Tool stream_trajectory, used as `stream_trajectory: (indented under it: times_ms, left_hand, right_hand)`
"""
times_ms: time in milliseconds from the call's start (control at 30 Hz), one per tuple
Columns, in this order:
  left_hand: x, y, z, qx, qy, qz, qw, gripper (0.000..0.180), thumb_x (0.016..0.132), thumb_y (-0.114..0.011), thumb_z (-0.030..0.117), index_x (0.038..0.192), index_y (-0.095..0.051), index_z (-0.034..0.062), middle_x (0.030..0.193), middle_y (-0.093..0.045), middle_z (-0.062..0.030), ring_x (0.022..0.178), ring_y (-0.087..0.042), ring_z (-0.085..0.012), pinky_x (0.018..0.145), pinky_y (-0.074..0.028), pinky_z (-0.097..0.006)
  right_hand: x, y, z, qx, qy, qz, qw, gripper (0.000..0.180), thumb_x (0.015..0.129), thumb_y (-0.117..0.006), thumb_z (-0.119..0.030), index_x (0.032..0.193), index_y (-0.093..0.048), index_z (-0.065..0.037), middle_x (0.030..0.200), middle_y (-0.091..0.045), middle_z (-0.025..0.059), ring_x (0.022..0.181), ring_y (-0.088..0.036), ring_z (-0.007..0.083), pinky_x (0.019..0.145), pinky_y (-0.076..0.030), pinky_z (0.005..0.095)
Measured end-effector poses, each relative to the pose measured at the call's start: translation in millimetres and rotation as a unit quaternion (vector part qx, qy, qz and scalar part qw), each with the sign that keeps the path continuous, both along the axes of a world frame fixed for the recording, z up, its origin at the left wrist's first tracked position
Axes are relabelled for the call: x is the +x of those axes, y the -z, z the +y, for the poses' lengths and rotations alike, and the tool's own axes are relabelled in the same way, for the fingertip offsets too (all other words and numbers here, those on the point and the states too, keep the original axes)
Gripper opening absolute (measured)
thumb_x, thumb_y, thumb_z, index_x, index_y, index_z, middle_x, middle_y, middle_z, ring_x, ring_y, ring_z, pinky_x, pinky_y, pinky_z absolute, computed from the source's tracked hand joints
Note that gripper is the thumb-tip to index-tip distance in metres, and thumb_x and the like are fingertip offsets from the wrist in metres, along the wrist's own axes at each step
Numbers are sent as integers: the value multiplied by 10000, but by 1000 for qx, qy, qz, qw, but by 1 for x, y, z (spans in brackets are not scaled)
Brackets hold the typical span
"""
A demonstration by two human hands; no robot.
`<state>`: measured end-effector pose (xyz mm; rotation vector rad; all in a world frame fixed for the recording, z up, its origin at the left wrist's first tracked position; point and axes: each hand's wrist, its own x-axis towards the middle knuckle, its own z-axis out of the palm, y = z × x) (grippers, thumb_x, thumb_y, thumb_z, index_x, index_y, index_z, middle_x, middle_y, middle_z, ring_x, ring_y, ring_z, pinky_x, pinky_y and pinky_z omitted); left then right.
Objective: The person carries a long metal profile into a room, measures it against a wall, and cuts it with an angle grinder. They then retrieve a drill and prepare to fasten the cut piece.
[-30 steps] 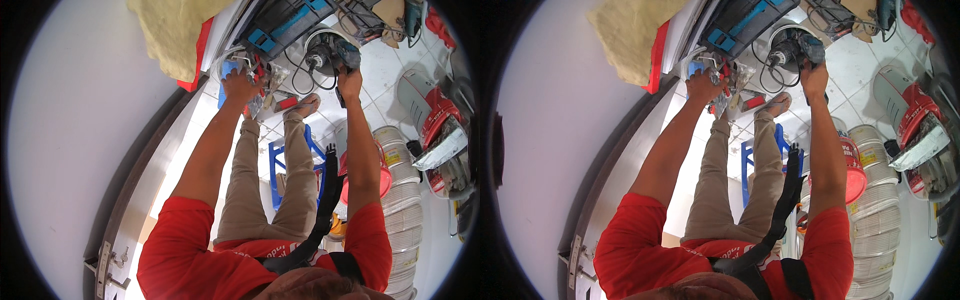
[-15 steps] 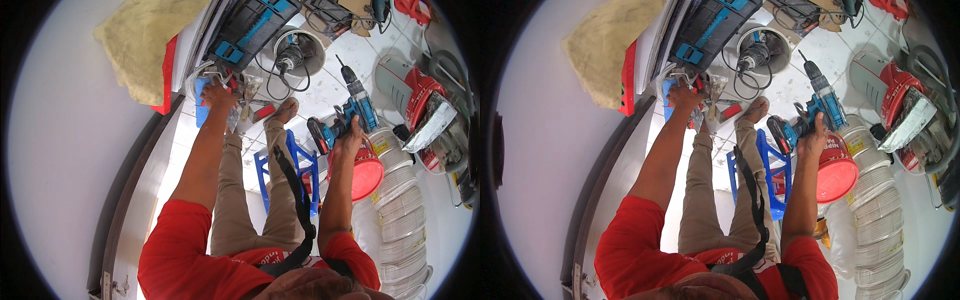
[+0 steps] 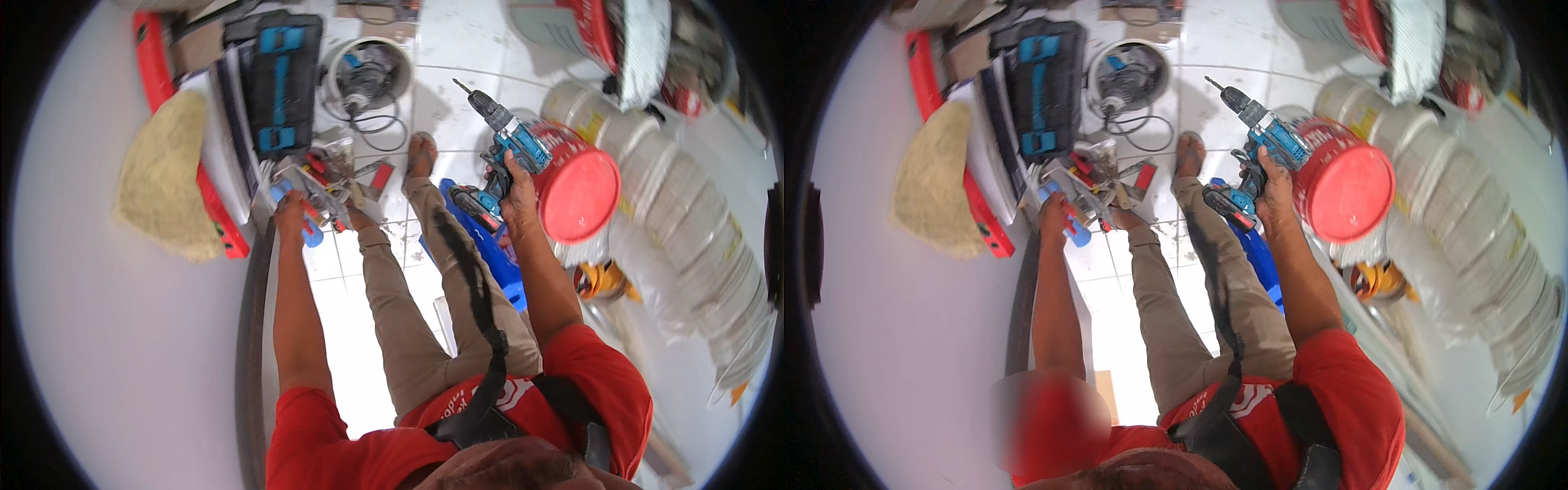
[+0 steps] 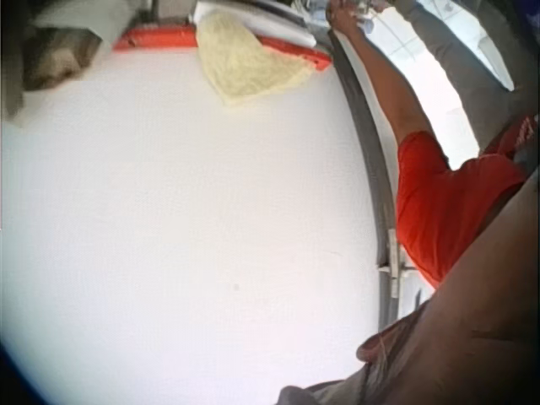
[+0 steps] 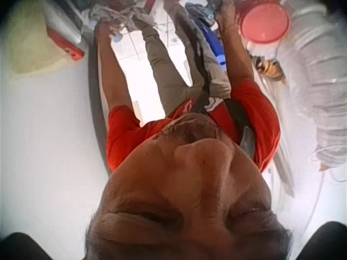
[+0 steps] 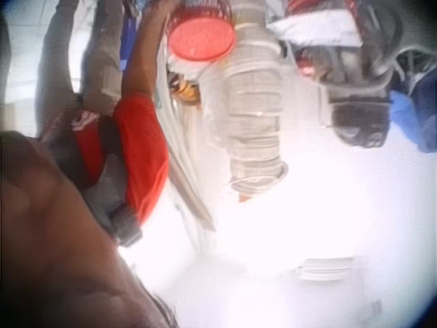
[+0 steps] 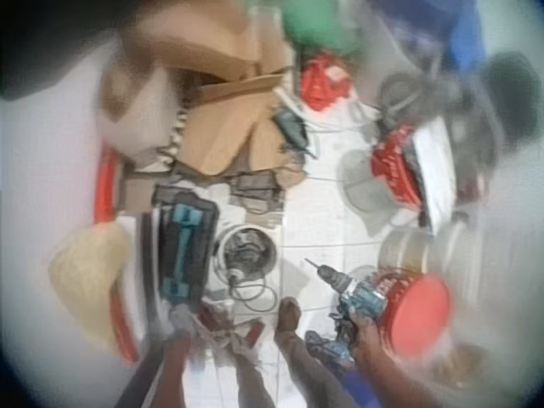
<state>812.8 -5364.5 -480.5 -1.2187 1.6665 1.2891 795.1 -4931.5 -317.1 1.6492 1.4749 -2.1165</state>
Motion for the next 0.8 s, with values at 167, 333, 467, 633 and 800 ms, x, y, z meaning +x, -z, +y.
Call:
stream_trajectory:
  times_ms: [167, 333, 467, 633, 800]
  left_hand:
    - [31, -66, -11, 135, -164, 8, 977, 429, 866, -615, 280, 1231, -516, 76, 933, -560, -46, 830, -593, -211, 750, -525, -430]
    - [-2, -136, 33, 280, -152, 7, 948, 515, 890, -637, 240, 1324, -445, 41, 1030, -591, -73, 967, -607, -224, 850, -532, -458]
    - [-33, -178, 88, 317, -180, 45, 930, 427, 910, -620, 168, 1282, -465, 28, 1020, -614, -89, 925, -643, -235, 849, -552, -430]
    - [-67, -186, 135, 382, -129, 72, 912, 473, 928, -607, 161, 1344, -422, 34, 1089, -601, -100, 979, -638, -230, 865, -546, -449]
    - [-77, -187, 163, 388, -120, 87, 910, 519, 926, -611, 120, 1376, -376, 13, 1090, -606, -100, 972, -645, -225, 864, -562, -430]
  right_hand:
    - [54, 6, 79, 28, 114, 45, 992, 324, 897, -679, -318, 1088, -613, -65, 881, -678, 67, 691, -633, 182, 633, -518, 331]
    - [125, 8, 177, 64, 216, 137, 965, 373, 921, -634, -382, 1111, -601, -63, 891, -679, 64, 697, -626, 188, 637, -526, 332]
    - [148, 11, 215, 158, 226, 111, 955, 401, 909, -634, -440, 1065, -615, -71, 869, -675, 61, 685, -623, 187, 624, -533, 309]
    - [165, 21, 238, 102, 233, 60, 965, 422, 883, -658, -479, 1025, -619, -83, 835, -665, 54, 660, -616, 190, 608, -536, 320]
    - [155, 15, 253, 128, 203, -45, 970, 379, 875, -679, -469, 1008, -635, -116, 840, -662, 34, 664, -604, 171, 630, -508, 322]
